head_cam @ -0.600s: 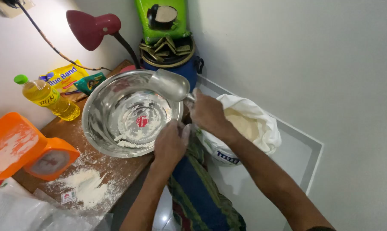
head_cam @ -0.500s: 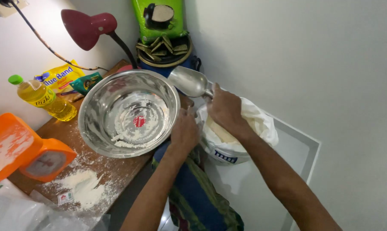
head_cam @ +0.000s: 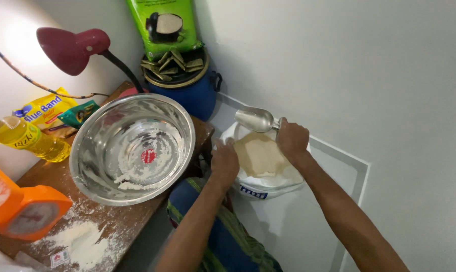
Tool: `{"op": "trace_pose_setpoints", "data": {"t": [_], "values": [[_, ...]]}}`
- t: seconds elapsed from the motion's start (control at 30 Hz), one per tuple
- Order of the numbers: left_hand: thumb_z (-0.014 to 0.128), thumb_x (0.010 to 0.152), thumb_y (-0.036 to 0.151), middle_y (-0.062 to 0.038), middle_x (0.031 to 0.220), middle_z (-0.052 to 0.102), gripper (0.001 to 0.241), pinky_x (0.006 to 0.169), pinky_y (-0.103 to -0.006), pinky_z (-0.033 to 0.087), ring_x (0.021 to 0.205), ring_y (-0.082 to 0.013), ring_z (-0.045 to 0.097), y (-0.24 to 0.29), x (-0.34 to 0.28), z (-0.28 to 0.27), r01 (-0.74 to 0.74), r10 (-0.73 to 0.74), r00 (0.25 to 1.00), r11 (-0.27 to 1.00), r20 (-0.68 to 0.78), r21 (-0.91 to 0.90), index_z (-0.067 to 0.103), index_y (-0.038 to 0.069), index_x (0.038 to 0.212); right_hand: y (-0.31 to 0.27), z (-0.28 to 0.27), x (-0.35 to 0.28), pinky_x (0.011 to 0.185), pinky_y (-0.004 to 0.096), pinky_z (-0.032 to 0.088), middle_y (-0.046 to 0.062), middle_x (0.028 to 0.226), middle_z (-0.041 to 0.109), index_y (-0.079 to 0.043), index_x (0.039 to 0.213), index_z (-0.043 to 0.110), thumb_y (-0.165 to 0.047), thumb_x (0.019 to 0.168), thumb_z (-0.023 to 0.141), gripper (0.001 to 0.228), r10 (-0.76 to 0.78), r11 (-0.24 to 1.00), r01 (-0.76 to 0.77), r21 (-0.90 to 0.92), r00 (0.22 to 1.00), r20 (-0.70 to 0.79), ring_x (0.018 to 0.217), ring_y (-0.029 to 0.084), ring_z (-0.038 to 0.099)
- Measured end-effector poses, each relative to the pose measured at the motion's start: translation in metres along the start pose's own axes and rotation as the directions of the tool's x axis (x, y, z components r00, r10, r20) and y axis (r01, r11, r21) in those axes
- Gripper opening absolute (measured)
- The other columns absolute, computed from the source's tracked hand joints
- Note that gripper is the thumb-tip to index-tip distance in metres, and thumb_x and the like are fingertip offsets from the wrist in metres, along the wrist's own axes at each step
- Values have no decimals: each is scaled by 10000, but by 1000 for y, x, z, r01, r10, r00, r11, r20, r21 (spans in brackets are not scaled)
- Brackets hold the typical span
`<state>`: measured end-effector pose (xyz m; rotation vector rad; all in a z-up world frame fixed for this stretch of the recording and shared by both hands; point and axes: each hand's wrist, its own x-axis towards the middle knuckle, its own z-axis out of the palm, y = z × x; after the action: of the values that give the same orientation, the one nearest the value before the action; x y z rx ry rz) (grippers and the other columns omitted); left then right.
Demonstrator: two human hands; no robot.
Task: Preparing dough by scooping flour into a bowl, weighing it on a scale, and handling dough balls.
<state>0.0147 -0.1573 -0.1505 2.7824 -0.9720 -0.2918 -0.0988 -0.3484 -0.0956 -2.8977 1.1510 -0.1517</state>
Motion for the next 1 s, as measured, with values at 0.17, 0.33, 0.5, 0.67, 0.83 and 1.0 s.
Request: {"op": "trace_pose_setpoints", "data": {"t": [0.17, 0.33, 0.5, 0.67, 0.83, 1.0], "values": [[634, 967, 134, -311, 1521, 400, 574, 660, -446, 679, 1136, -424, 646, -3, -39, -49, 26, -24, 999, 998, 36, -49, 475, 76, 1516, -2, -11, 6, 717, 489, 594, 185, 818, 759, -91, 1344, 668, -169, 932, 591, 427, -4, 1000, 2, -23, 998, -59, 822, 376, 775], [687, 887, 61, -294, 1615, 262, 726, 611, -402, 696, 1116, -440, 652, -11, -48, -46, -34, 34, 997, 999, 71, 3, 396, 65, 1553, -17, -43, -7, 756, 505, 585, 199, 859, 765, -89, 1387, 629, -177, 977, 502, 438, 19, 1000, -20, 10, 999, 26, 862, 395, 772], [719, 847, 81, -263, 1648, 212, 758, 642, -435, 693, 1105, -431, 662, -8, -59, -75, -88, 90, 994, 996, 68, -34, 408, 54, 1538, -27, -134, -51, 803, 540, 560, 186, 937, 774, -132, 1288, 666, -424, 927, 638, 465, 23, 997, -36, 72, 986, 164, 933, 407, 771], [697, 864, 75, -316, 1623, 206, 830, 697, -496, 679, 1124, -481, 636, -8, -77, -97, -80, 104, 982, 986, 161, -147, 283, 28, 1582, -6, -173, -79, 835, 516, 596, 187, 980, 781, -102, 1249, 681, -472, 930, 614, 493, -26, 996, 42, -80, 980, 197, 967, 393, 775], [713, 893, 331, -380, 1619, 111, 965, 751, -565, 651, 1105, -501, 647, -9, -77, -74, 44, 17, 965, 973, 260, -227, 147, 103, 1639, 10, -135, -71, 826, 483, 603, 121, 919, 783, -136, 1200, 726, -520, 878, 627, 510, -133, 930, 200, -309, 966, 223, 920, 336, 779], [697, 789, 27, -437, 1540, 142, 970, 776, -641, 605, 1045, -626, 632, -20, -75, -33, -44, 128, 983, 860, 132, -509, 174, 34, 1606, 20, -31, -41, 784, 434, 577, 66, 736, 740, -166, 974, 771, -342, 889, 611, 253, -403, 799, 442, -408, 897, 184, 772, 277, 766]]}}
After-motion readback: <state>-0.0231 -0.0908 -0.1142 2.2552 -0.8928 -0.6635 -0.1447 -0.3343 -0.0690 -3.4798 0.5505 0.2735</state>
